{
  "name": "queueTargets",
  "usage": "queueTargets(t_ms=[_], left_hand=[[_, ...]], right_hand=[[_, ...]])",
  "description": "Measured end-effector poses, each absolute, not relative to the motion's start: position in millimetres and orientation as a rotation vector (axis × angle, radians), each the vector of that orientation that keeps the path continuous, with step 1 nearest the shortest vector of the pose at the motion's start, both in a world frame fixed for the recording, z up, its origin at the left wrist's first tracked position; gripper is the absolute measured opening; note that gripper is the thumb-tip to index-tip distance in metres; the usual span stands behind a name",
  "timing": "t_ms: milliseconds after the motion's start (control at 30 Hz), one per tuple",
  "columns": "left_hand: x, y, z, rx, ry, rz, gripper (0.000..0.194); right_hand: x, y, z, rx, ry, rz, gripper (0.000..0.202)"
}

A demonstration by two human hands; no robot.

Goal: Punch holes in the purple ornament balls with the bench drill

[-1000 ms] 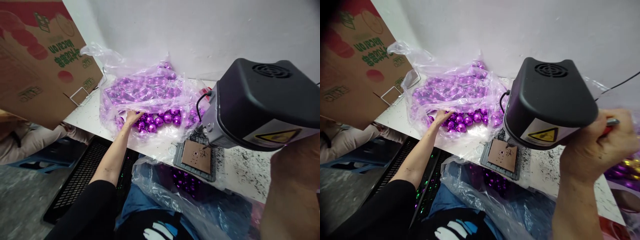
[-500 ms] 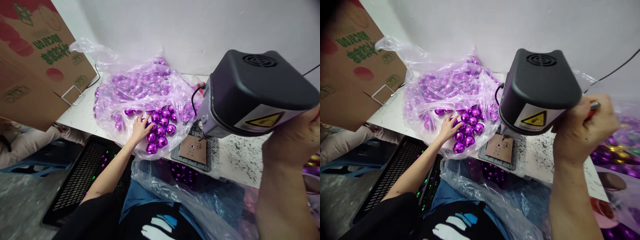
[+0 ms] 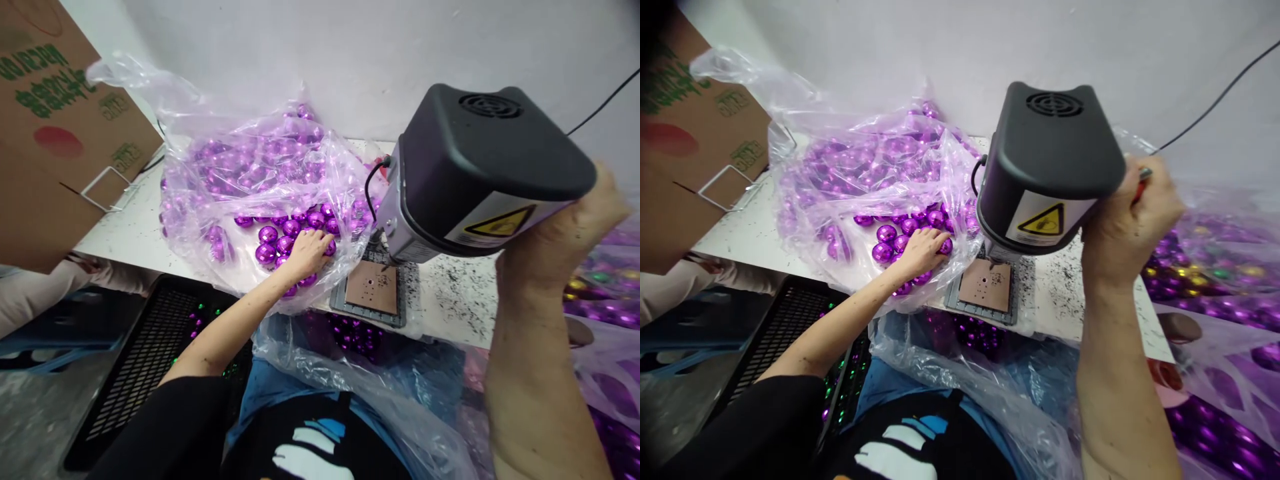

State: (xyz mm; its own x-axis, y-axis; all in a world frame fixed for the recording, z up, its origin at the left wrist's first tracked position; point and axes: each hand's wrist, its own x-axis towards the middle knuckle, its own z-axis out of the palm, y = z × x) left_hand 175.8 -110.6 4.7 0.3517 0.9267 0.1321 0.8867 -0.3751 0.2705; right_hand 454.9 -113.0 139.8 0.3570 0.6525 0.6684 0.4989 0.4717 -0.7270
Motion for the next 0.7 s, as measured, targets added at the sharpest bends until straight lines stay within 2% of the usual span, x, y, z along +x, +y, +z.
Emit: queueTargets(t_ms=[100, 167, 367, 533, 700], left_hand=[[166, -114, 19, 2.086, 1.650, 0.736, 0.059], [161, -126, 30, 1.731, 1.460, 0.905, 0.062], [179, -174, 33, 0.807, 0.784, 0.798, 0.061], [208, -187, 15, 0.652, 0.624, 0.832, 0.061], [220, -184, -2, 0.641, 0.653, 0.850, 0.058]], right_hand=[[455, -113, 139, -1.048, -1.269, 0.014, 0.051], [454, -114, 140, -1.066, -1.279, 0.010, 0.056], [448, -117, 145, -1.134, -1.258, 0.004, 0.064], [449, -120, 146, -1.104, -1.281, 0.067, 0.064], [448, -122, 147, -1.096, -1.277, 0.164, 0.066]])
